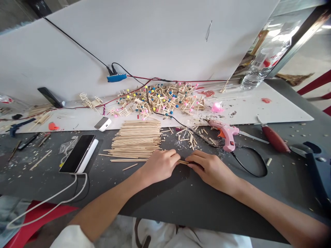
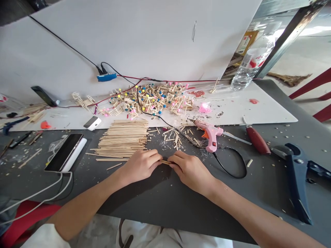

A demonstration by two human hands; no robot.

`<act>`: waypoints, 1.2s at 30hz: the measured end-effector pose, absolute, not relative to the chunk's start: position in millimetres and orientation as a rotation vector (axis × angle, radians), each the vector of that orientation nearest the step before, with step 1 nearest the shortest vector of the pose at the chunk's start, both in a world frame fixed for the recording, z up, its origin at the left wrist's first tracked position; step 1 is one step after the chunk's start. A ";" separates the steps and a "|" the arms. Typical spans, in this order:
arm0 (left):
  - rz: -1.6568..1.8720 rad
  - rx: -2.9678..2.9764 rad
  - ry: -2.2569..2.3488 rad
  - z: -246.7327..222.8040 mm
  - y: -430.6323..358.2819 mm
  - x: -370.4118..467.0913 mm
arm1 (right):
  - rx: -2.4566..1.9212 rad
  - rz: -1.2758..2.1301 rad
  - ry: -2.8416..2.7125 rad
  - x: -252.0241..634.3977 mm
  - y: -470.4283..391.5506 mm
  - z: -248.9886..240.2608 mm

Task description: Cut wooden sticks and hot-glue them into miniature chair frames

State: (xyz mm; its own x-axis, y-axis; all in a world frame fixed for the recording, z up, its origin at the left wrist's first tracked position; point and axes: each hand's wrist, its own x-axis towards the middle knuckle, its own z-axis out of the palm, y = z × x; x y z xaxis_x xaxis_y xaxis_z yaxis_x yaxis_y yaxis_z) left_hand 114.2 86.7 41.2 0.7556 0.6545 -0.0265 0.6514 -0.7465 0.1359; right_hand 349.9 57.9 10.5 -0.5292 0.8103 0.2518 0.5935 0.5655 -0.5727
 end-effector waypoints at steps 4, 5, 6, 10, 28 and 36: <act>0.044 2.762 1.093 39.4 87.3 114.0 | -1.144 0.588 -2.311 350.2 57.7 9.4; 0.050 2.750 1.101 38.3 88.2 113.7 | -1.151 0.585 -2.307 350.3 57.7 8.9; 0.056 2.742 1.104 37.3 89.1 113.4 | -1.157 0.582 -2.302 350.3 57.6 8.4; 0.051 2.748 1.082 35.1 90.5 113.9 | -1.144 0.591 -2.290 350.2 57.6 7.7; 0.138 2.756 1.090 31.4 89.5 114.1 | -1.132 0.572 -2.213 352.3 60.4 6.6; 0.172 2.729 1.037 28.1 88.8 114.3 | -1.075 0.599 -2.266 351.0 60.4 8.1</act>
State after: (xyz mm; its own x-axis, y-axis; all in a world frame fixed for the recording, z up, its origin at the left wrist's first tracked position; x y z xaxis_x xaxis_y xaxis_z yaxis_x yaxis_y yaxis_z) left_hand 114.3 88.8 28.1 0.7448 0.6666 0.0319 0.6412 -0.7280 0.2427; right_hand 351.0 60.4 8.1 -0.5249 0.8001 0.2905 0.5523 0.5798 -0.5990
